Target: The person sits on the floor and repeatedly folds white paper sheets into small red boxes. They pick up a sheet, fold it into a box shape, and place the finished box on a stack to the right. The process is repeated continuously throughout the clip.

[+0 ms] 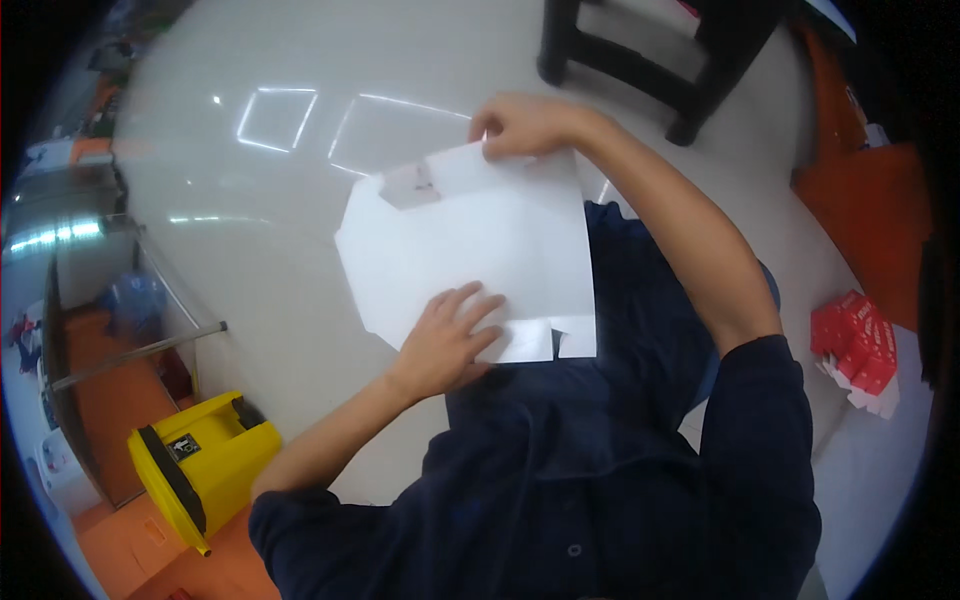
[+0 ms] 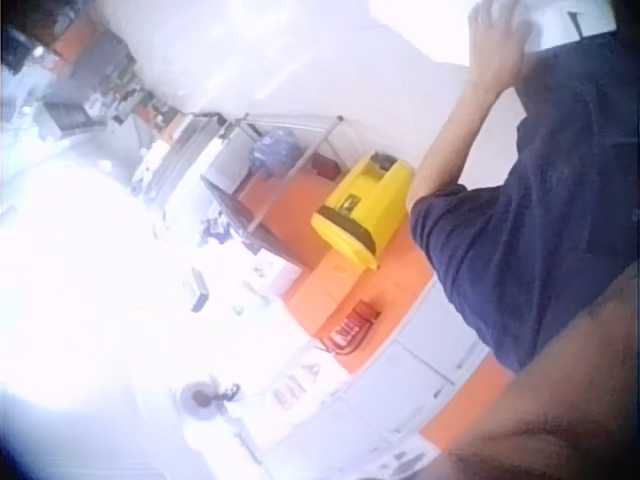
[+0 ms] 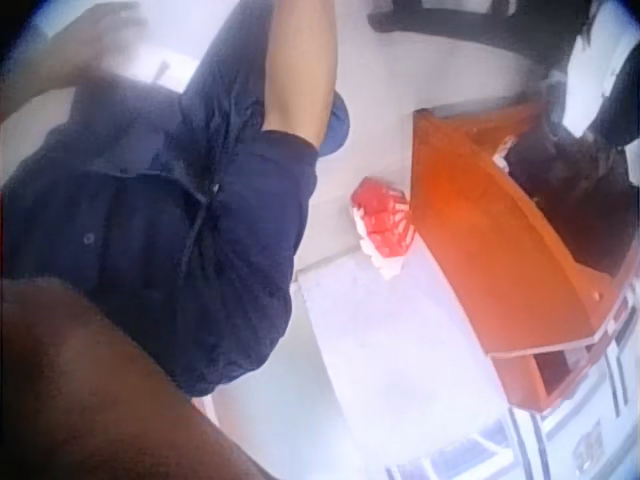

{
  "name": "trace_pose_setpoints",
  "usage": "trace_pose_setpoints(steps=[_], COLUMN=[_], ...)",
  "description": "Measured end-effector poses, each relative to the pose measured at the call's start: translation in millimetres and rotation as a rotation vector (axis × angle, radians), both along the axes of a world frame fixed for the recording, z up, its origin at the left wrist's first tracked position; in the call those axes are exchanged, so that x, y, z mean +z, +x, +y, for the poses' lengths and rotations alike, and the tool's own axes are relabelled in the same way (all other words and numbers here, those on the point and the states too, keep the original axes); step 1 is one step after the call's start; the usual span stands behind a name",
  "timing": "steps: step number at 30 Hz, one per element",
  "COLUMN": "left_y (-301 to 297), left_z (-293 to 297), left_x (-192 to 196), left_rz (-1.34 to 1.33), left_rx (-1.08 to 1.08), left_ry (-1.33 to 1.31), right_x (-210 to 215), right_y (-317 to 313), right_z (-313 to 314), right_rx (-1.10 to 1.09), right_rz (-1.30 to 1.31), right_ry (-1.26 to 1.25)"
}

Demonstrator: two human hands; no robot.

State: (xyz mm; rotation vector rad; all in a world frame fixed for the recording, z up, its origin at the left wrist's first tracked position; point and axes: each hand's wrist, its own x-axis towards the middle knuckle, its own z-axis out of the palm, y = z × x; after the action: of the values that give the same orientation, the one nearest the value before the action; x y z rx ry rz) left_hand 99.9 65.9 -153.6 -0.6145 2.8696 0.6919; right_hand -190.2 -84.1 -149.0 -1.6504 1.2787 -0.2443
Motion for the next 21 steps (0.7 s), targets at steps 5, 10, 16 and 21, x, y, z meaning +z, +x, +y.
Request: trace_pose_setpoints(steps=[5,10,16,21], left_y=[1.5,5.5,9.2,-12.3], left_z=[-18.9,-23.5,-19.9,-16.5], left_x=[4.0,7.0,5.3,30.0], left_rz=[0.043,0.063,0.323,0.318], left_rx=[-0.011,0.005,0.394,0.540], left_ry=[0.121,0.174,0.444,0.613], right_x=[-28.8,-47.7,-31.8,-17.9], right_y=[-32.1,-18.6,-13.4,-29.7], right_z=[95.6,223.9,287.1,275.5], right_rx=[-0.369,-0.629,-0.484,-0.421], right_rz=[-0.048,-0.254,-0.458,-0.156], right_ry=[-0.800,-0.361,-0.295,-0.606])
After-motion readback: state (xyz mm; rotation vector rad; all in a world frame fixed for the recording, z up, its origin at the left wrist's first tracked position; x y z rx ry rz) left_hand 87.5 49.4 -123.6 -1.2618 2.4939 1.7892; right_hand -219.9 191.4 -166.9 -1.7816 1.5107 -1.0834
